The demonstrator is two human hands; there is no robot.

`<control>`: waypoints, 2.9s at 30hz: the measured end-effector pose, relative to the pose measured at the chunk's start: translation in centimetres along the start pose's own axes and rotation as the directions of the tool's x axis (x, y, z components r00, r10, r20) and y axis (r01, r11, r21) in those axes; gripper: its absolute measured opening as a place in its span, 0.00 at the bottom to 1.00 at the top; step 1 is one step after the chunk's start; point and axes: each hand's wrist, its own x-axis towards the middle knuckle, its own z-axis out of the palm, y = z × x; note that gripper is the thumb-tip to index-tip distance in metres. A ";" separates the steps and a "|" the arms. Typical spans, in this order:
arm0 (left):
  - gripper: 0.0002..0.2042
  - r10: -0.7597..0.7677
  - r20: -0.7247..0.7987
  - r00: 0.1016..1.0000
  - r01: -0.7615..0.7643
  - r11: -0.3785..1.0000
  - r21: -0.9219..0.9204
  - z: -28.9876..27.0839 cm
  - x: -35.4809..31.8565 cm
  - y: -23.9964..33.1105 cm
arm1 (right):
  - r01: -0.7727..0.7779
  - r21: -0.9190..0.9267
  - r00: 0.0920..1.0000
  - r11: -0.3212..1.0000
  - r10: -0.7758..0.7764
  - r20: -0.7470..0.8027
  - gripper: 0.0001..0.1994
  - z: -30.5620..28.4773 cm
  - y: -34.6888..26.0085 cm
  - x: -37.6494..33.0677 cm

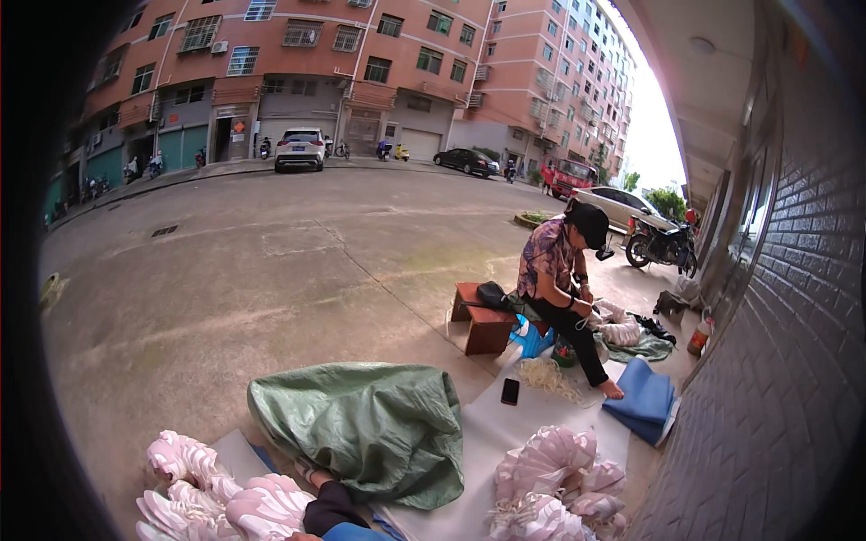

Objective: The recorder is lacing and organizing a large pile of pink and white sneakers outdoors.

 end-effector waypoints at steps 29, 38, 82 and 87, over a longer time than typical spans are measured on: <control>0.07 -0.087 0.201 0.976 0.121 0.979 -0.166 0.2 -1.1 0.4 | 0.052 0.523 0.807 0.851 -0.344 0.480 0.13 -8.0 -2.4 3.0; 0.12 -0.162 -0.037 0.986 0.154 0.976 -0.154 1.1 -1.5 0.9 | 0.367 -0.526 0.862 0.768 -0.069 0.502 0.06 -16.9 7.6 0.4; 0.09 0.132 0.246 0.960 -0.267 0.690 0.672 -0.1 -5.6 7.6 | 0.020 0.262 0.864 0.965 -0.149 0.481 0.09 -6.4 4.3 1.6; 0.11 0.529 0.384 0.757 -0.426 -0.045 0.903 2.0 -4.0 8.2 | 0.008 0.274 0.862 0.962 -0.145 0.486 0.10 -6.4 4.9 1.7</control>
